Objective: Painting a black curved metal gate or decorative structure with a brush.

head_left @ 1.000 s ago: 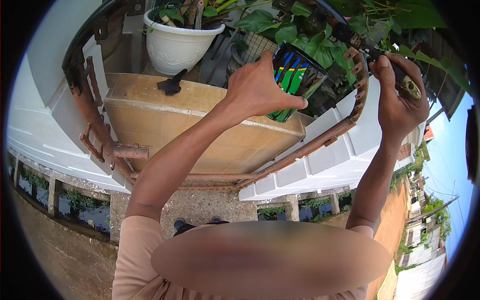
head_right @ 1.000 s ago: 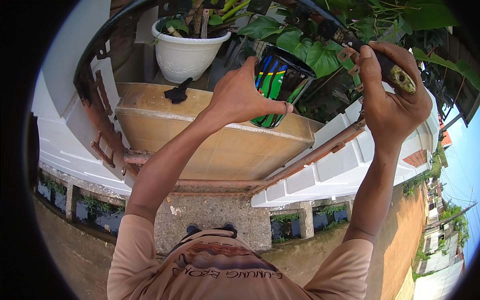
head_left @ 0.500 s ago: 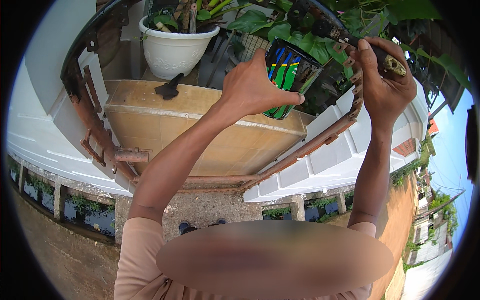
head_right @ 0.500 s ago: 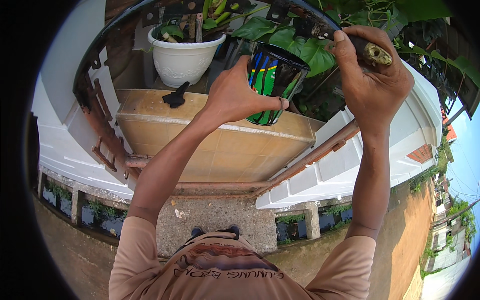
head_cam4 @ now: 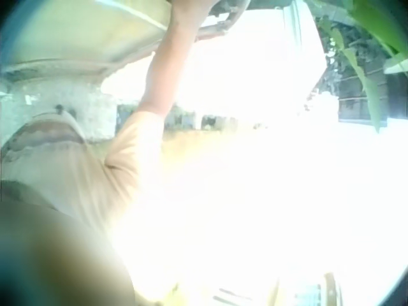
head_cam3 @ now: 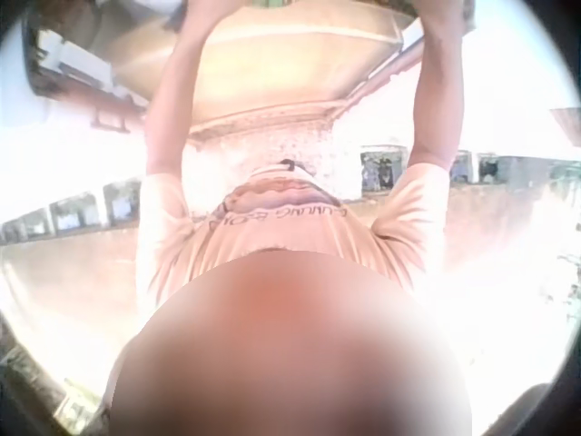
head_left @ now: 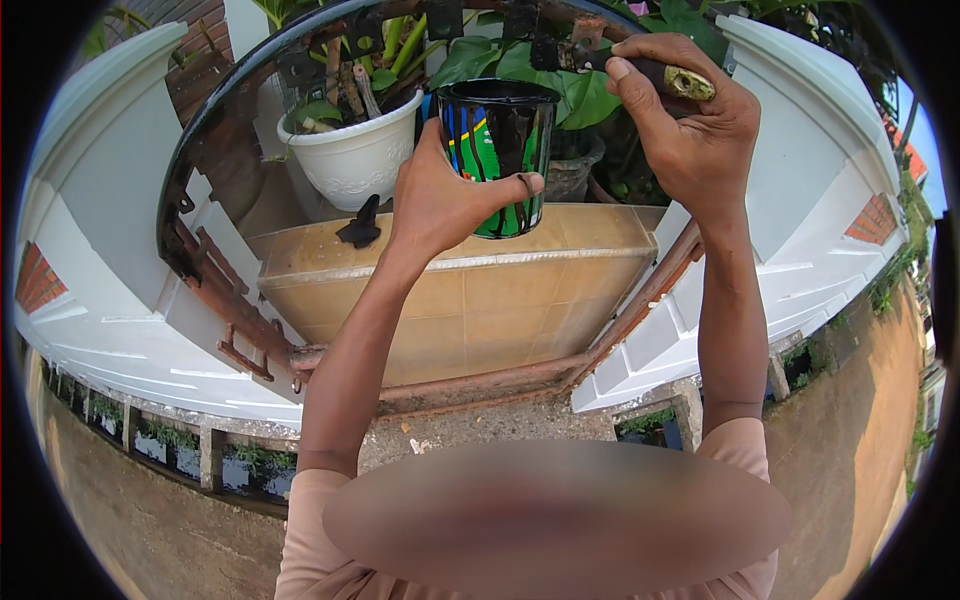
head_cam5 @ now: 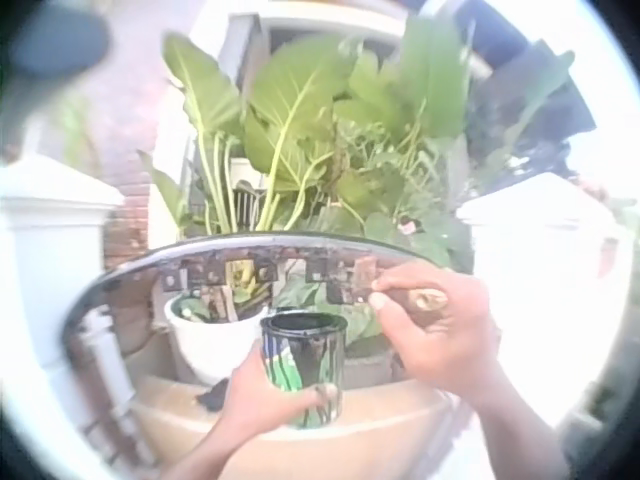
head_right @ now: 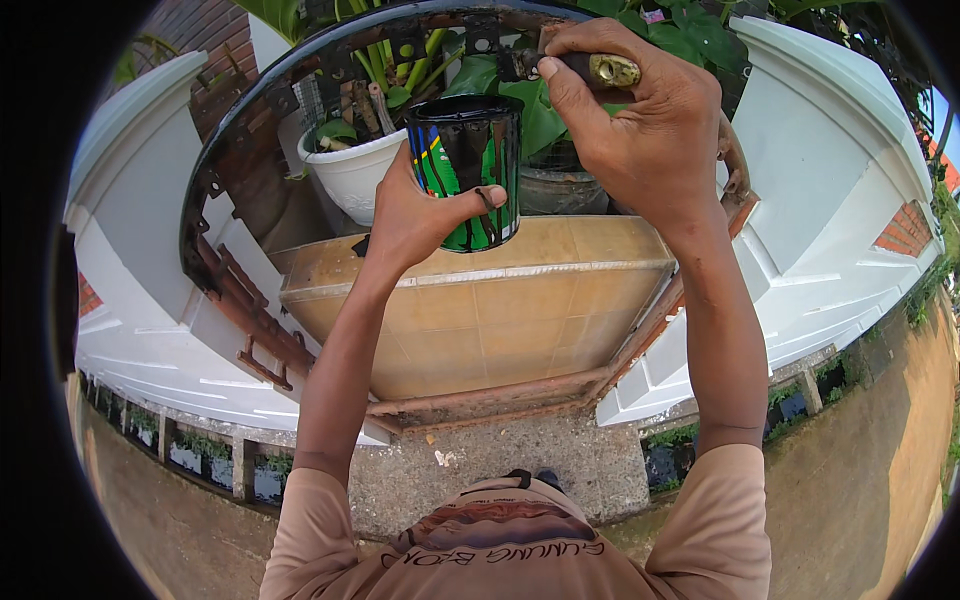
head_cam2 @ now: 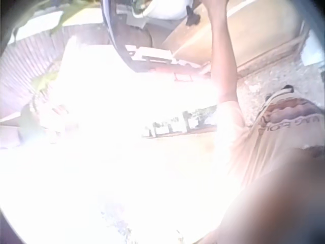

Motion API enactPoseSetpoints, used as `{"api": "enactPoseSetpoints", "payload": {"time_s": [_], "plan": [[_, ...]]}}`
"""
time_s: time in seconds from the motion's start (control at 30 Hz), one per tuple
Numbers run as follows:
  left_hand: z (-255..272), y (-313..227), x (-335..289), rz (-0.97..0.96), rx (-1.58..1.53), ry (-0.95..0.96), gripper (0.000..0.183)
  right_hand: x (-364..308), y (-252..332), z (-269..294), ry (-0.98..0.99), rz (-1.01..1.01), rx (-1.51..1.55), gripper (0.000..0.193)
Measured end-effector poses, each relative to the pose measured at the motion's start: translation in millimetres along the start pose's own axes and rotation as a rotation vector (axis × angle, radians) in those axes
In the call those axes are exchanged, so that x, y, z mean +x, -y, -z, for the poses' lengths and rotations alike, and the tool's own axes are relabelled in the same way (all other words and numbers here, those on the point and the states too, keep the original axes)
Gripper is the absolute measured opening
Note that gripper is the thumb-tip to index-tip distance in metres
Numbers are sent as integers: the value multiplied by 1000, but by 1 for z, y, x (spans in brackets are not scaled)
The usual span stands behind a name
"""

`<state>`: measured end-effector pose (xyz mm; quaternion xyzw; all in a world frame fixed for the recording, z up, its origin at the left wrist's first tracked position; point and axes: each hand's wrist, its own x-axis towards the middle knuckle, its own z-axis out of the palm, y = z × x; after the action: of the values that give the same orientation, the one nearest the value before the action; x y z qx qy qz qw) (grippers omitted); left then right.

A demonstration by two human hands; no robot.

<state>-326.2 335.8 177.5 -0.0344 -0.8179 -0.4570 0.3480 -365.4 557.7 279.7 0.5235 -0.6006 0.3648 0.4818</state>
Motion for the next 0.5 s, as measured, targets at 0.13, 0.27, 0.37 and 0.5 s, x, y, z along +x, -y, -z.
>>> {"api": "enactPoseSetpoints", "payload": {"time_s": [0.13,0.27,0.37,0.5], "plan": [[-5,-5,-3,48,-37,-51,93,-4,-20,8,-34,-43,221,16],[-9,-9,-9,80,-17,-111,91,-6,-49,18,-41,20,264,16],[-13,-12,-12,87,15,-164,89,-4,-48,20,-54,36,384,16],[-19,-19,-14,116,53,-212,86,-2,-57,14,24,113,312,16]]}}
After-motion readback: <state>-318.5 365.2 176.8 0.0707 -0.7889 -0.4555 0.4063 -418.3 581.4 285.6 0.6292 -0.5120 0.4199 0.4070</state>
